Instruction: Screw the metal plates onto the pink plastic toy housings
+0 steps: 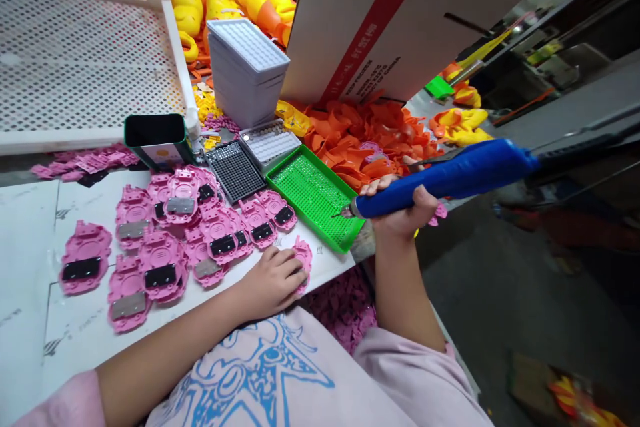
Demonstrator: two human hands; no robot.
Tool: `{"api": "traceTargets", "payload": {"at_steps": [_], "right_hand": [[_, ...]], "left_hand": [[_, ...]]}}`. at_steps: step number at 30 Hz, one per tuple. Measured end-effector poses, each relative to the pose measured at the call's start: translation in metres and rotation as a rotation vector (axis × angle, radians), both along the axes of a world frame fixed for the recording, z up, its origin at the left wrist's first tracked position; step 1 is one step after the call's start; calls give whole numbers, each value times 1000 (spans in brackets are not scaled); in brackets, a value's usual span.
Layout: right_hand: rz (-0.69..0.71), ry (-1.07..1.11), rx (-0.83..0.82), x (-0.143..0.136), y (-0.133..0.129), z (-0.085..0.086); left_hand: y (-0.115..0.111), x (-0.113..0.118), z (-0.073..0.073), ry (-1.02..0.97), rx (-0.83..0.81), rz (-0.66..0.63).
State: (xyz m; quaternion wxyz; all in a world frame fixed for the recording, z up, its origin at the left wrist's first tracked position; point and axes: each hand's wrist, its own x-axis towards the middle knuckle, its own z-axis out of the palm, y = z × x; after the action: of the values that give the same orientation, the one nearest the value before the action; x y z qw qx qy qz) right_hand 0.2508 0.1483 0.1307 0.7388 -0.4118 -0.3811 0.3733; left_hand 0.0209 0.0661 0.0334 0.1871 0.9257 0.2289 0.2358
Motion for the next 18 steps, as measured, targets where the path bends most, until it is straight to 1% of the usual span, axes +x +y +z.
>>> {"api": "traceTargets", "payload": {"at_steps": [4, 6, 9, 13, 18], "right_hand": [[128, 0, 2, -21, -21, 4], [190, -7, 1, -30, -29, 1], [270, 7, -10, -39, -36, -8], [278, 20, -47, -45, -40, -20], [248, 17, -67, -47, -41, -25]], "left_hand": [[0, 1, 1, 1, 5, 4], [0, 1, 1, -1, 15, 4], [0, 2, 0, -5, 34, 19], [-1, 2, -2, -1, 60, 27], [-1, 2, -3, 13, 49, 26]]}}
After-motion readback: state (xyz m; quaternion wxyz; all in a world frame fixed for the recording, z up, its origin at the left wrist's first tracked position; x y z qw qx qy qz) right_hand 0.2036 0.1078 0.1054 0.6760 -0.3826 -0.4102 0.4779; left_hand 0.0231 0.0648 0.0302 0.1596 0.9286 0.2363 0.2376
